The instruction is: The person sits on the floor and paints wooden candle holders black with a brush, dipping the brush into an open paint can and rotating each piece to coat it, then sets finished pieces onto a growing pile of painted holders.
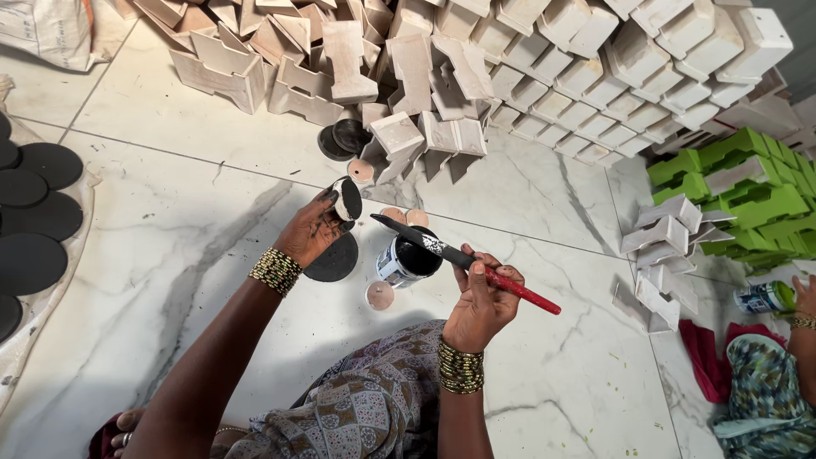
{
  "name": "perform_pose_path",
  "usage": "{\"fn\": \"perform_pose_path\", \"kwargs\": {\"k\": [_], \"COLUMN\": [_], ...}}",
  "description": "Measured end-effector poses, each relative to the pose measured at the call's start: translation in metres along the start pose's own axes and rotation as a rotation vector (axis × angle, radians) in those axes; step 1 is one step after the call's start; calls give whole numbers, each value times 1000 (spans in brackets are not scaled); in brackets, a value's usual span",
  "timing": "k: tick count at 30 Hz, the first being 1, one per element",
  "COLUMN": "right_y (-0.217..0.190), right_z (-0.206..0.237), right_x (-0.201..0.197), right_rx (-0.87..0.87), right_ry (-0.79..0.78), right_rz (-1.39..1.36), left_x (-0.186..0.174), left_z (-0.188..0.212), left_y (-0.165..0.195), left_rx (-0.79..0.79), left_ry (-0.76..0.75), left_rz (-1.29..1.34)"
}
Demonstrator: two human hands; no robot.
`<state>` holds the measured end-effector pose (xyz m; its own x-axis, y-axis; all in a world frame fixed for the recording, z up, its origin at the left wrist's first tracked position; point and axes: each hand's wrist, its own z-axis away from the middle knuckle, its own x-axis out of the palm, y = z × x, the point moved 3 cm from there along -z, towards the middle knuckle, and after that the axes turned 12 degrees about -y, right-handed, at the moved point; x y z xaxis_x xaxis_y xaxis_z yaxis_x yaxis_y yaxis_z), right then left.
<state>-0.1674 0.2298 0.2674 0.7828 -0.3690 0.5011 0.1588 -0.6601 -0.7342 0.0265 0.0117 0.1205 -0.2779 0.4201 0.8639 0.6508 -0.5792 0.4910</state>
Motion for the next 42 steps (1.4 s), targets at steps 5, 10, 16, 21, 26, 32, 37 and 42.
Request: {"fn": "perform_pose_path", "kwargs": {"k": [5,10,16,21,26,32,37,42], "right_y": [3,4,10,11,1,-2,-15,-17], "right_z": [-8,-16,-25,-15,-7,-13,-4,-12], "right_x": [-2,8,24,33,32,43,41,42], "right_rx": [20,-17,-163,-207,-231,-250,-243,-293], "right_ry": [12,14,-39,-120,-78,-139,-107,-123], "right_rz": [-7,65,238,324,346,377,436,406], "left_x": [3,23,52,58,61,79,82,91], "left_z": [2,6,8,9,12,18,21,20], "left_y": [6,9,-1,2,8,8,16,7], "left_rx": [-20,170,347,374,395,473,467,518], "left_ry": [5,108,136,173,170,91,107,11], "left_rz": [-334,-1249,-1547,-1538,-1567,-1581,-1609,-1620]}}
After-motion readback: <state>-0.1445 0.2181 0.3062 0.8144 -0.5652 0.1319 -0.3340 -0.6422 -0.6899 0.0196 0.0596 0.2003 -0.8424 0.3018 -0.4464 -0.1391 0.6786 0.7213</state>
